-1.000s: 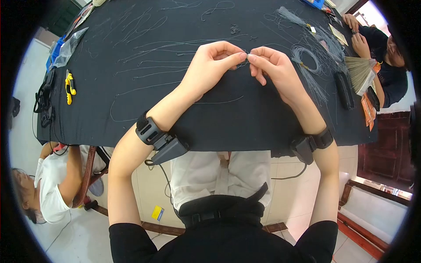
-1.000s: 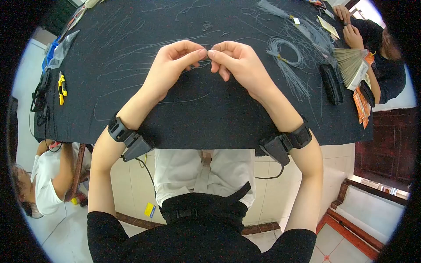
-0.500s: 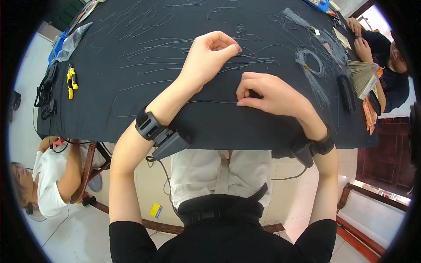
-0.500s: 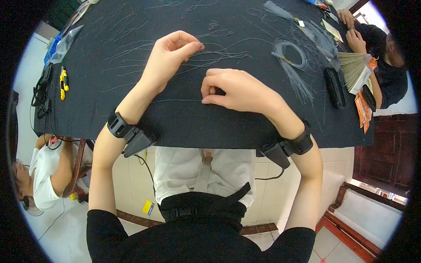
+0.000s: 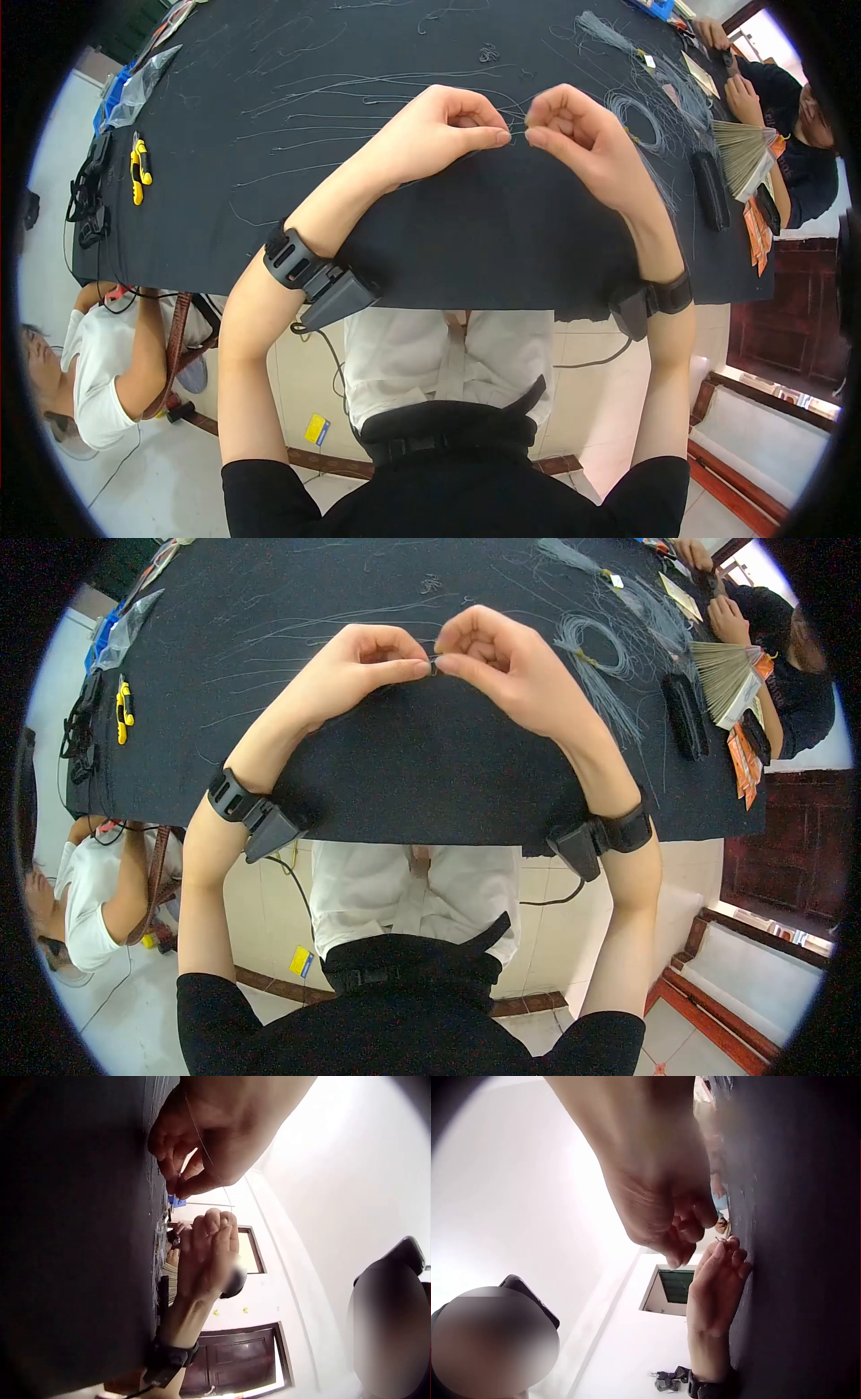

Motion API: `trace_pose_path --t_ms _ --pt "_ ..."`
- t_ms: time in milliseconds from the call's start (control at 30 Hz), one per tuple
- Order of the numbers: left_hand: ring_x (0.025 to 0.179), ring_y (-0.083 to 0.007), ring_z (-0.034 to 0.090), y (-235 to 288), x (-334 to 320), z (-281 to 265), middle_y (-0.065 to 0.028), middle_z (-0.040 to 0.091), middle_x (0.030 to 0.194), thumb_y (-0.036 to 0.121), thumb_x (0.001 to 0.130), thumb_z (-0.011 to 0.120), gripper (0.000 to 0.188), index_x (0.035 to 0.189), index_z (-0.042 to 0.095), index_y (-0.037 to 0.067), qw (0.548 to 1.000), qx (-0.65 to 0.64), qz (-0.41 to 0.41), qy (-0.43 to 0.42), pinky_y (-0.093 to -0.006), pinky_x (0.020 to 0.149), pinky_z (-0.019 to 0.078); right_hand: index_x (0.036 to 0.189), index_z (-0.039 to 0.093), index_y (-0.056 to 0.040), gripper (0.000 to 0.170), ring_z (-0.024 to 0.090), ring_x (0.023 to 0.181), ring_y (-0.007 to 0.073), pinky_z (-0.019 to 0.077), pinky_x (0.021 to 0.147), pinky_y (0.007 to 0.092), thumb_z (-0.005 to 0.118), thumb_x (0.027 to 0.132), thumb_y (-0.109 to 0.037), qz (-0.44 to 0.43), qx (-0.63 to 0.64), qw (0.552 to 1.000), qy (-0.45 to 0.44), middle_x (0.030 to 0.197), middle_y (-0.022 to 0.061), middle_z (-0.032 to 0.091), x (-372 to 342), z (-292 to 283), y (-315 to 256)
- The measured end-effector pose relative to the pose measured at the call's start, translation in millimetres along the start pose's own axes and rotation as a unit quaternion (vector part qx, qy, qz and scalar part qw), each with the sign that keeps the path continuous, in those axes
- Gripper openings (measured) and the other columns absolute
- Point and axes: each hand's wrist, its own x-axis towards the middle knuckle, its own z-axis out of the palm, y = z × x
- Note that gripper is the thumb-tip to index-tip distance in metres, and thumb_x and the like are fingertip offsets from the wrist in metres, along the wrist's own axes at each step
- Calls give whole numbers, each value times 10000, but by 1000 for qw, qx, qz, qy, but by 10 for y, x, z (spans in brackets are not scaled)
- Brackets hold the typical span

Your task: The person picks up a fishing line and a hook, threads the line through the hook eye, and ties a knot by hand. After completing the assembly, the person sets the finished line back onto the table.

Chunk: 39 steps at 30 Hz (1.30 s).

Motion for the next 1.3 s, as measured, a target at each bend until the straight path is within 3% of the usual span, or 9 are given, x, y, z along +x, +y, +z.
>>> trace_pose_path --t_ms 67,167,633,867,1033,1300 --pt "744 -79 550 -15 6 -16 -19 611 794 171 814 608 157 879 640 32 1000 12 2 -10 -209 706 429 978 562 -1 192 428 577 27 336 504 171 600 830 -116 -24 -5 999 30 705 -13 529 33 33 65" --pt "744 -75 546 -48 19 -47 -15 605 787 169 810 610 152 870 638 32 1000 9 1 -19 -202 709 423 1016 577 -10 224 417 559 32 332 495 182 605 820 -114 -4 -68 998 -7 698 -7 539 36 3 76" --pt "673 -59 530 -54 24 -59 0 595 722 176 796 617 152 820 641 27 998 2 -1 -62 -192 654 413 905 635 -34 141 366 523 36 287 464 199 608 811 -135 2 -74 997 -19 619 -21 501 41 30 118" --pt "712 -63 541 -77 36 -59 -3 606 748 178 802 613 160 842 639 25 998 -1 3 -56 -197 676 420 884 623 -24 128 376 525 38 296 465 201 604 811 -128 -12 -102 995 -18 621 -20 498 39 28 114" --pt "736 -80 551 -59 31 -13 -29 630 796 219 826 594 206 896 640 30 998 -56 35 -7 -210 690 427 895 600 -10 141 402 537 35 328 480 191 592 829 -134 -11 -88 996 23 637 -16 506 44 28 151" --pt "709 -72 543 -1 10 -29 -25 630 784 235 833 591 211 894 656 44 999 -29 4 -12 -199 667 427 887 590 -5 136 413 540 26 339 486 182 590 834 -130 -40 -76 992 97 654 -15 523 68 16 213"
